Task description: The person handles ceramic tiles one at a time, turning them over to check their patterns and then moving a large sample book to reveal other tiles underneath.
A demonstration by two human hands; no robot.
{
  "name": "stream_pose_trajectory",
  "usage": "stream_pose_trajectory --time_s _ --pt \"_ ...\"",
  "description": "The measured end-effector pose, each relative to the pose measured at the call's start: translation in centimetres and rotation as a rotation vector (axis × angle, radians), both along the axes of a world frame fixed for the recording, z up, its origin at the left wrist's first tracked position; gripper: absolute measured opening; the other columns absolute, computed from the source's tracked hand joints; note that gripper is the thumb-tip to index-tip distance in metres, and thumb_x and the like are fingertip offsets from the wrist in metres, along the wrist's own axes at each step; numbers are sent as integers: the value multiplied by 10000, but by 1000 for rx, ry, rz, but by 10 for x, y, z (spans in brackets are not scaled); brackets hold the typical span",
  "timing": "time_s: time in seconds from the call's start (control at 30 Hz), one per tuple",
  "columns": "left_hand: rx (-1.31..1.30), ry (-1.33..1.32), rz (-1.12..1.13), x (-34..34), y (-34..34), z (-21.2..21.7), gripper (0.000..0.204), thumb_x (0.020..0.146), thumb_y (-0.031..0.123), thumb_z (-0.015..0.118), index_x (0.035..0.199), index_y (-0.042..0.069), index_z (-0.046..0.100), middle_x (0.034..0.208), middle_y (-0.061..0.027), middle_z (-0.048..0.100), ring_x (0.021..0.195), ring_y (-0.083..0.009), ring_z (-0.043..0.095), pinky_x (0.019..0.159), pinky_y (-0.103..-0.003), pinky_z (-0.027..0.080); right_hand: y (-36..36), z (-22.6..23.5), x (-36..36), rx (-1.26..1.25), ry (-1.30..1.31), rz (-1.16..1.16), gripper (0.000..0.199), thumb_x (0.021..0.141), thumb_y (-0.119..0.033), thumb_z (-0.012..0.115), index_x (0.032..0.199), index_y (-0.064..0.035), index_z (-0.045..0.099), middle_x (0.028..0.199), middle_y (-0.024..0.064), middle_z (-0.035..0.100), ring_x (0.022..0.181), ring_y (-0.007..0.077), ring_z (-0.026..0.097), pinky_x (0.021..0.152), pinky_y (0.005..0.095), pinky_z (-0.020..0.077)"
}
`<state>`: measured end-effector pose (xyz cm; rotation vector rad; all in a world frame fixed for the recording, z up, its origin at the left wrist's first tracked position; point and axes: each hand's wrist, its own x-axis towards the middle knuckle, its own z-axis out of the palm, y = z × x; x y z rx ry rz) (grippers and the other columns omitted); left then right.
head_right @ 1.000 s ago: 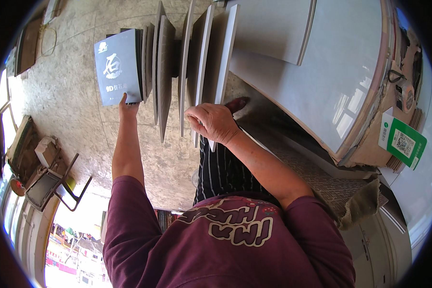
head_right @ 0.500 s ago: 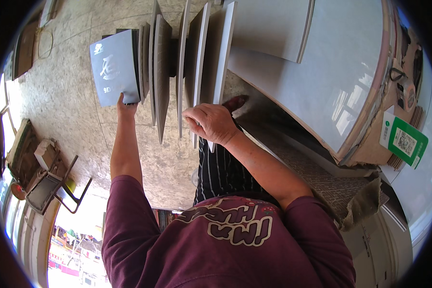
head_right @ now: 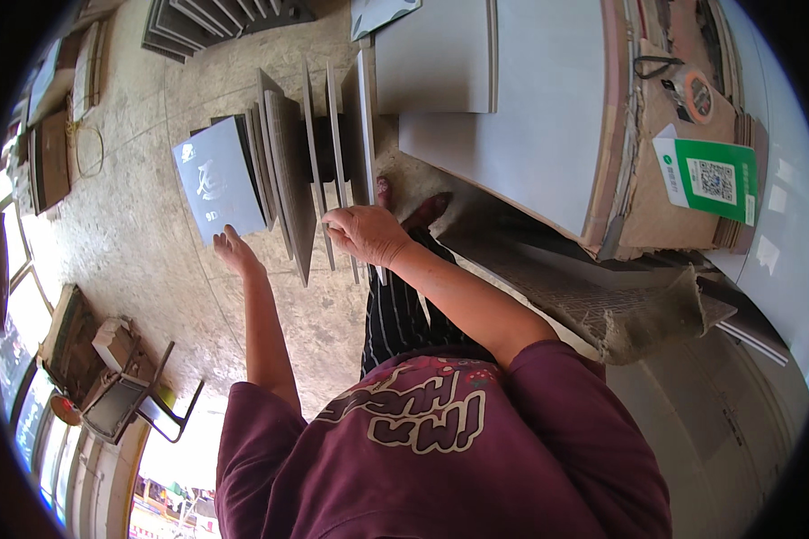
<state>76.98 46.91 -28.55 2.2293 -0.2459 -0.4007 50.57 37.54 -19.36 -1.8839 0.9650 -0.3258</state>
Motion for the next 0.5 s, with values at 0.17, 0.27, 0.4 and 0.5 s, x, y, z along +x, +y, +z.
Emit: stream_pose_trajectory --time_s 0.17,0.27,0.4,0.5 --pt "-203 -132 -604 -110 -56 114 616 915 454 370 1323 0 287 1338 -184 338 1254 -314 305 1012 -413 253 -4 12 20 733 -249 -523 290 882 -330 479 935 -56 557 727 84 623 637 198 593 644 294 463" --pt "-266 -128 -858 -162 -64 148 672 905 536 266 1313 6 322 1339 -182 344 1233 -316 333 1008 -410 248 -31 65 25 1301 -448 -679 469 862 -485 449 907 -35 573 812 87 609 764 171 557 701 286 440" --pt "-288 -296 -1065 -181 -74 158 660 902 529 236 1289 8 357 1286 -184 400 1197 -327 360 983 -417 263 -40 111 19 1094 -600 -612 603 869 -526 413 446 -99 451 468 44 470 496 163 453 627 279 386" --pt "-321 1 -1016 -173 -86 157 556 919 466 316 1212 6 424 1083 -183 508 960 -347 490 817 -403 385 -48 126 2 970 -605 -582 505 873 -484 423 653 -51 563 597 35 540 659 118 504 706 239 389"
